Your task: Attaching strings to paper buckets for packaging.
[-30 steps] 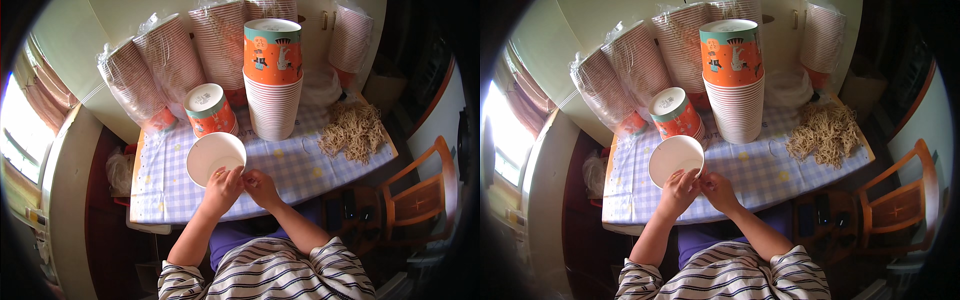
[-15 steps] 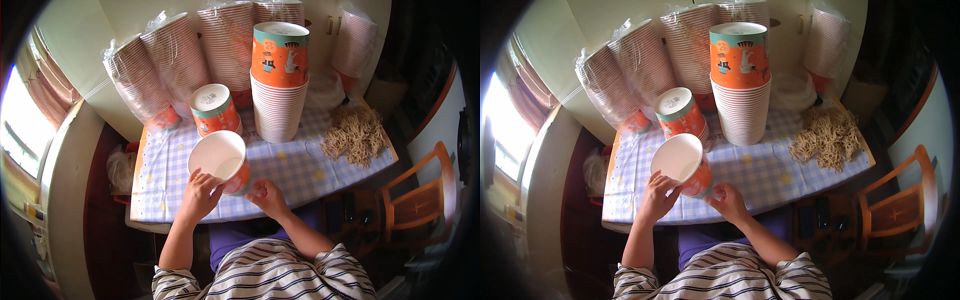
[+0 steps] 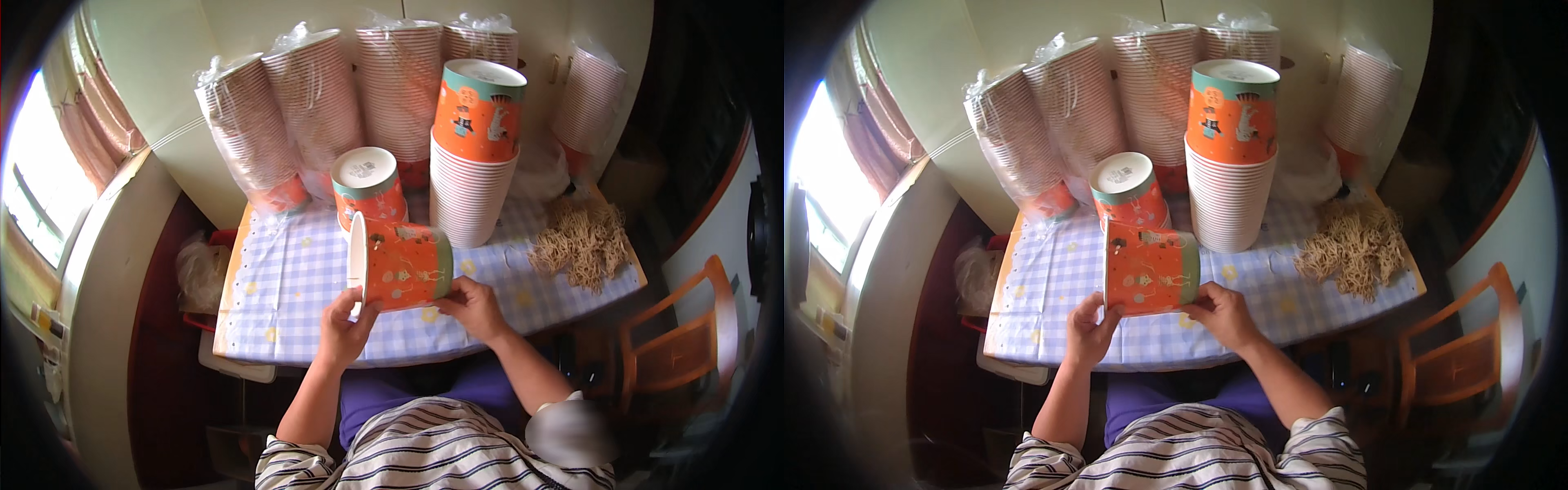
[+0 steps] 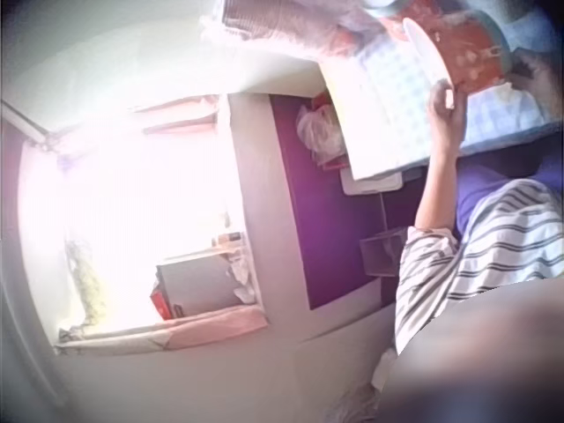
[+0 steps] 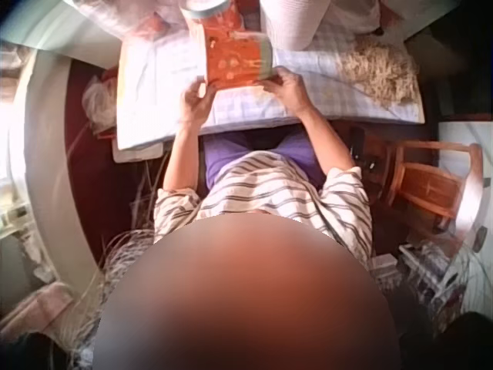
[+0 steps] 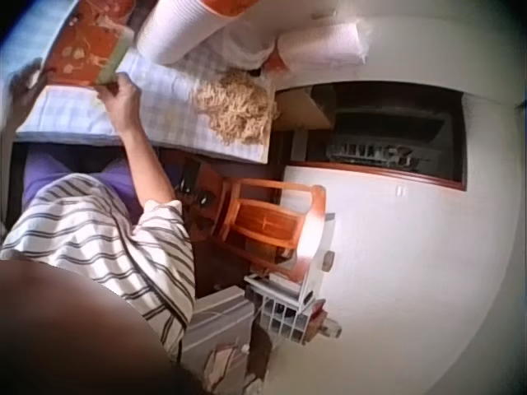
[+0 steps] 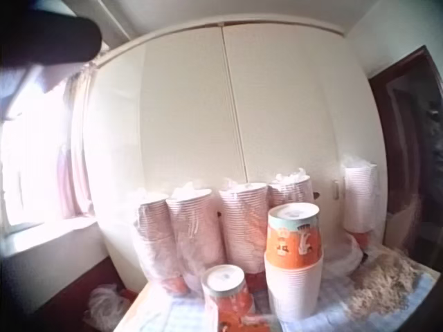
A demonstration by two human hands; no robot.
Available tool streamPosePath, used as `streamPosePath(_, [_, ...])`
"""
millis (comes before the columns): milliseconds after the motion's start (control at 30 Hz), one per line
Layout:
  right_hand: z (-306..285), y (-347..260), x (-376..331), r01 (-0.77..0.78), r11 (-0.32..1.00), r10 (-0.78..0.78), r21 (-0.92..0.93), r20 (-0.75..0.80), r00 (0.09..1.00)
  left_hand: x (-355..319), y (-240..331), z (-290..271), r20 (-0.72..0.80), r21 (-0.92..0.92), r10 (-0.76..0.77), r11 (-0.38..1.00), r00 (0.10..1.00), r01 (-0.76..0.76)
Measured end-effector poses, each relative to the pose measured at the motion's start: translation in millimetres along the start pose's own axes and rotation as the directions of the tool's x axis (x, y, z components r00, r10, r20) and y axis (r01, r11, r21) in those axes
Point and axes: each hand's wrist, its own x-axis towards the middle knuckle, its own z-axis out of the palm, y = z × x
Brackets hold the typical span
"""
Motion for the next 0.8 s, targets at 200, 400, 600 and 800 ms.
streamPosePath(200, [-48,-74,44,0.541,0.58,-0.498,-0.609,0.26,0.827,-10,-15,-6,0.076,-0.013,0.064,0.998,0.995,-0.063])
streamPosePath(400, [-51,-161,126,0.632,-0.063,-0.613,-0.772,0.53,0.586,-6,-63,-7,-0.065,0.177,0.0,0.984,0.998,0.011])
streamPosePath(600, [-27,-178,205,0.605,-0.341,-0.562,-0.719,0.672,0.482,3,-104,3,-0.115,0.347,0.125,0.935,0.986,-0.078])
streamPosePath(800, [-1,-142,244,0.616,-0.441,-0.411,-0.653,0.757,0.508,-2,-137,7,-0.099,0.401,0.175,0.908,0.98,-0.121])
